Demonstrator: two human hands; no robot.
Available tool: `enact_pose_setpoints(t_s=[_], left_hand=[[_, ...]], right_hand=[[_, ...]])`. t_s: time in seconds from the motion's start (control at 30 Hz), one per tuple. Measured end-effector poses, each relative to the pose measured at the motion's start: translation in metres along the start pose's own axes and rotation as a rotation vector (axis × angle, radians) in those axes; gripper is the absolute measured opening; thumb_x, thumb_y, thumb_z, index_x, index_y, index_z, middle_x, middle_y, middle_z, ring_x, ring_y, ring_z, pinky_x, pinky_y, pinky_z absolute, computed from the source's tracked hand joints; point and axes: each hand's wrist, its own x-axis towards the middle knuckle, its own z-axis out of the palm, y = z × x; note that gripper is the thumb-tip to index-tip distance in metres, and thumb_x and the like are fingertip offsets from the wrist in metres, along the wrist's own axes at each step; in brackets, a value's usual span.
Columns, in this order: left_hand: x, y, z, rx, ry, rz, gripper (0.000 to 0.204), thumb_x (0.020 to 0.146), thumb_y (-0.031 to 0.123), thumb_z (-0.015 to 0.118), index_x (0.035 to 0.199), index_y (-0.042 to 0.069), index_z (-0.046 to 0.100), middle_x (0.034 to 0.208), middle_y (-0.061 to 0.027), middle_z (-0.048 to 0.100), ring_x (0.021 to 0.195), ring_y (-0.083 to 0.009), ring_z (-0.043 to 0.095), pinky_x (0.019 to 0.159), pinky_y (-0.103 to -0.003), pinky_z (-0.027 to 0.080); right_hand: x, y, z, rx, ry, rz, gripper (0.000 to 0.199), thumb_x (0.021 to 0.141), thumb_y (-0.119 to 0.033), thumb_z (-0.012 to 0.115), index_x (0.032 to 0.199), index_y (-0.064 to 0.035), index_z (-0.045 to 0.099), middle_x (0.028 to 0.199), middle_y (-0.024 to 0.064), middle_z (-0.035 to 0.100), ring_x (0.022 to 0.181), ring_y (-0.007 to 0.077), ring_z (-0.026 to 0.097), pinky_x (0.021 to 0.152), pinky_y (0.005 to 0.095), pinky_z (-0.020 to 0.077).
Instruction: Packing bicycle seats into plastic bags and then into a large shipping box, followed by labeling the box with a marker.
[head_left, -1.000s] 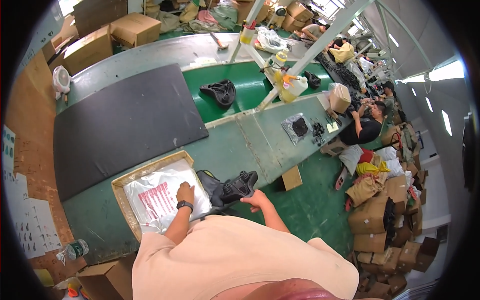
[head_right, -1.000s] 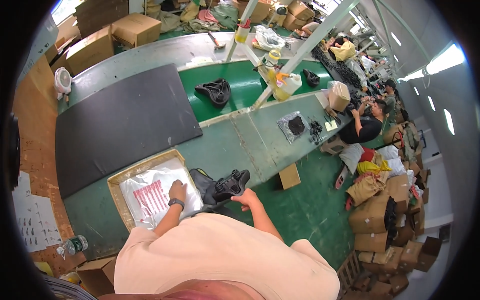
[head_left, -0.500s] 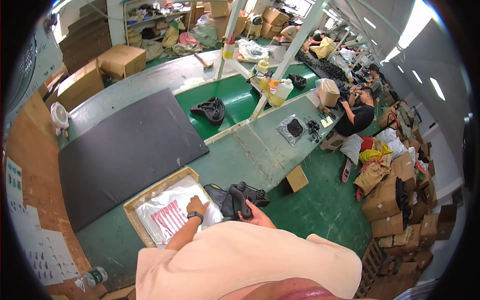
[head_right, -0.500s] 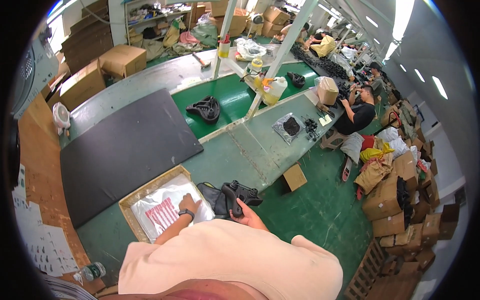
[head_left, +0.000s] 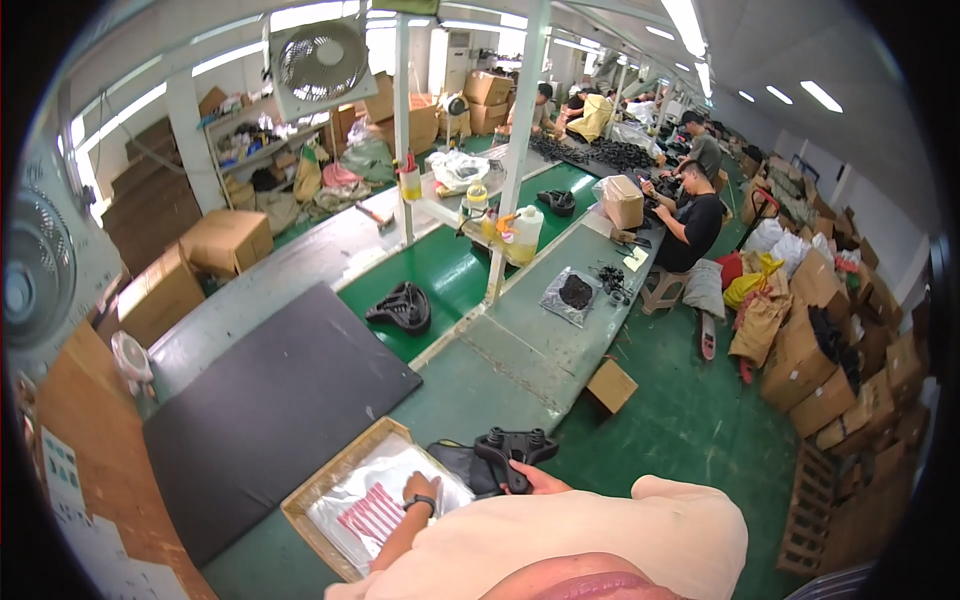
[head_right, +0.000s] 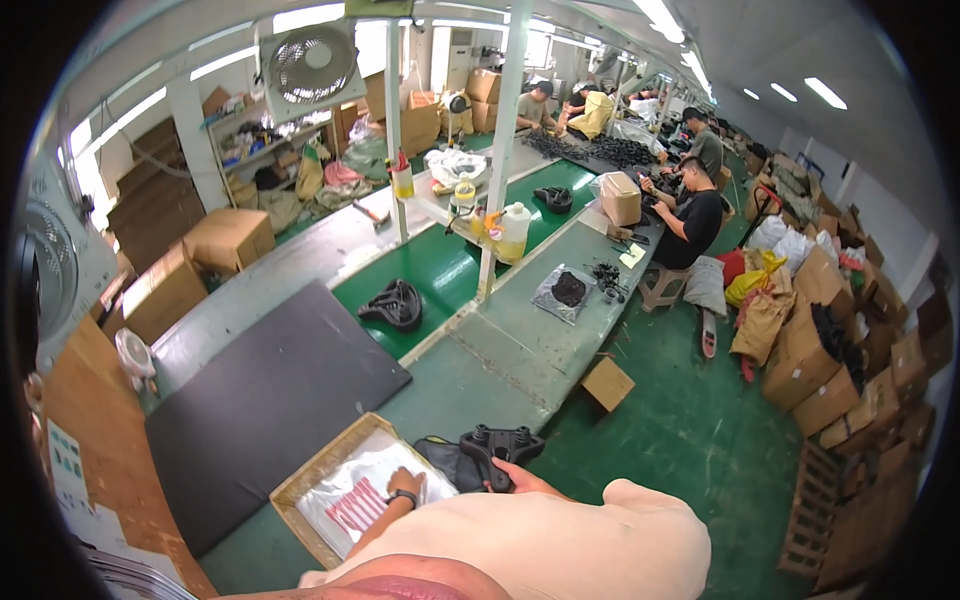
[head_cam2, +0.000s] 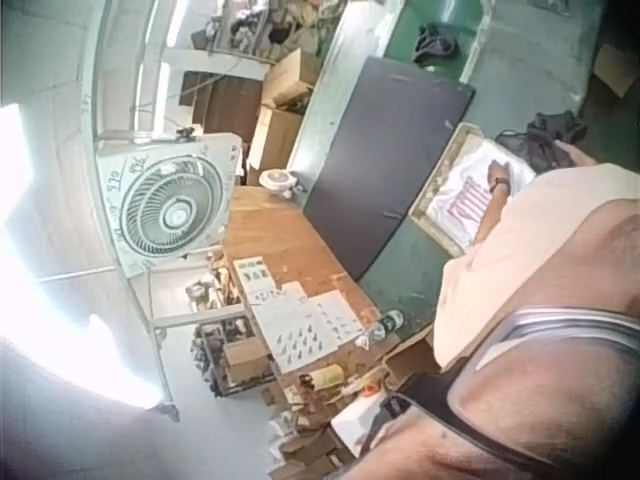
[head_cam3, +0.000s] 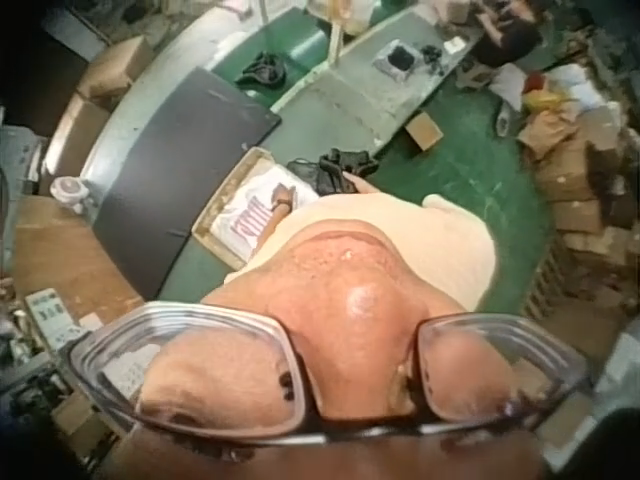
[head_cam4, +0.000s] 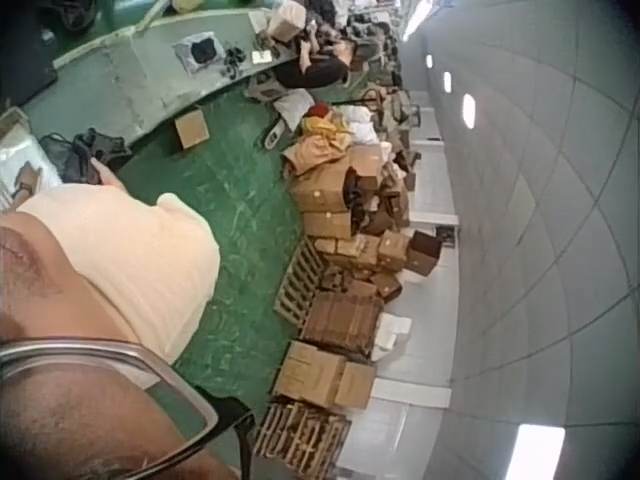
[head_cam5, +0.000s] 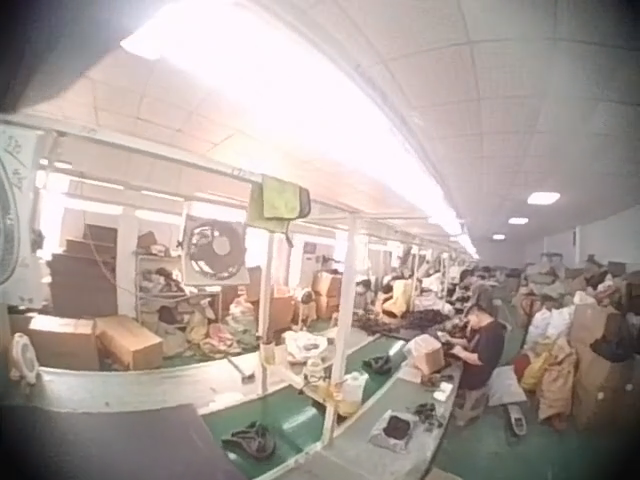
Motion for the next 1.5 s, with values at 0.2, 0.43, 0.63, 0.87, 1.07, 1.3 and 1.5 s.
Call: enact_pose_setpoints(t_s=[0.2,0.43,0.63,0.87,1.07,1.3,1.5], left_hand=[[0.030,-0.031,0.009,-0.016,0.064,0.154,0.033,0.100,0.033,0.070,0.098,0.001,0.081,0.101,-0.0215,0.081,0.098,-0.0385,0.078,0.087,-0.049,0.062],[0.010,-0.059,-0.031,-1.299,-0.059,-0.079,0.024,0.104,0.016,0.054,0.110,-0.003,0.069,0.098,-0.0164,0.076,0.079,-0.0267,0.072,0.066,-0.041,0.061],[-0.078,-0.096,-0.136,-2.009,-0.549,-0.033,0.015,0.109,0.023,0.065,0.111,0.009,0.071,0.104,-0.0042,0.077,0.089,-0.0229,0.073,0.089,-0.041,0.061],[-0.173,-0.002,-0.217,-1.818,-0.543,0.305,0.013,0.111,0.011,0.060,0.118,0.009,0.072,0.113,-0.0066,0.078,0.099,-0.0235,0.077,0.095,-0.046,0.064],[-0.213,-0.012,-0.227,-1.902,-0.121,0.388,0.032,0.095,-0.011,0.057,0.122,0.003,0.068,0.117,-0.0135,0.076,0.105,-0.0267,0.075,0.097,-0.047,0.064],[-0.207,-0.057,-0.240,-1.807,0.095,0.510,0.031,0.095,-0.009,0.059,0.123,0.000,0.069,0.117,-0.0140,0.076,0.106,-0.0237,0.075,0.089,-0.038,0.061],[-0.182,0.039,-0.242,-1.068,-0.203,0.399,0.018,0.102,0.006,0.074,0.113,-0.008,0.072,0.104,-0.0111,0.079,0.091,-0.0159,0.074,0.083,-0.028,0.058]], right_hand=[[0.016,0.015,-0.008,0.003,-0.008,-0.066,0.052,0.096,-0.055,0.080,0.105,-0.0034,0.073,0.089,0.0100,0.076,0.075,0.0226,0.073,0.068,0.0389,0.0631],[0.050,-0.018,-0.025,0.089,0.024,-0.250,0.044,0.096,-0.041,0.083,0.116,-0.0073,0.064,0.100,0.0111,0.069,0.088,0.0276,0.070,0.065,0.0386,0.0654],[-0.009,0.004,0.054,0.019,-0.459,-0.273,0.052,0.105,-0.038,0.073,0.141,-0.0025,0.061,0.126,0.0169,0.072,0.115,0.0349,0.072,0.096,0.0469,0.0651],[-0.010,0.010,0.161,-0.101,-1.012,0.120,0.059,0.110,-0.032,0.064,0.157,-0.0008,0.049,0.150,0.0230,0.061,0.145,0.0451,0.055,0.114,0.0553,0.0533],[-0.038,0.013,0.189,-0.212,-1.065,0.229,0.074,0.099,-0.035,0.077,0.158,-0.0004,0.048,0.142,0.0185,0.064,0.110,0.0286,0.069,0.091,0.0428,0.0600],[-0.099,-0.016,0.222,-0.273,-1.238,0.050,0.089,0.096,-0.028,0.082,0.167,-0.0016,0.035,0.165,0.0220,0.049,0.112,0.0314,0.073,0.094,0.0439,0.0638],[-0.069,-0.019,0.221,-0.438,-0.983,0.195,0.062,0.107,-0.028,0.066,0.151,0.0127,0.051,0.141,0.0364,0.064,0.115,0.0367,0.075,0.099,0.0451,0.0643]])
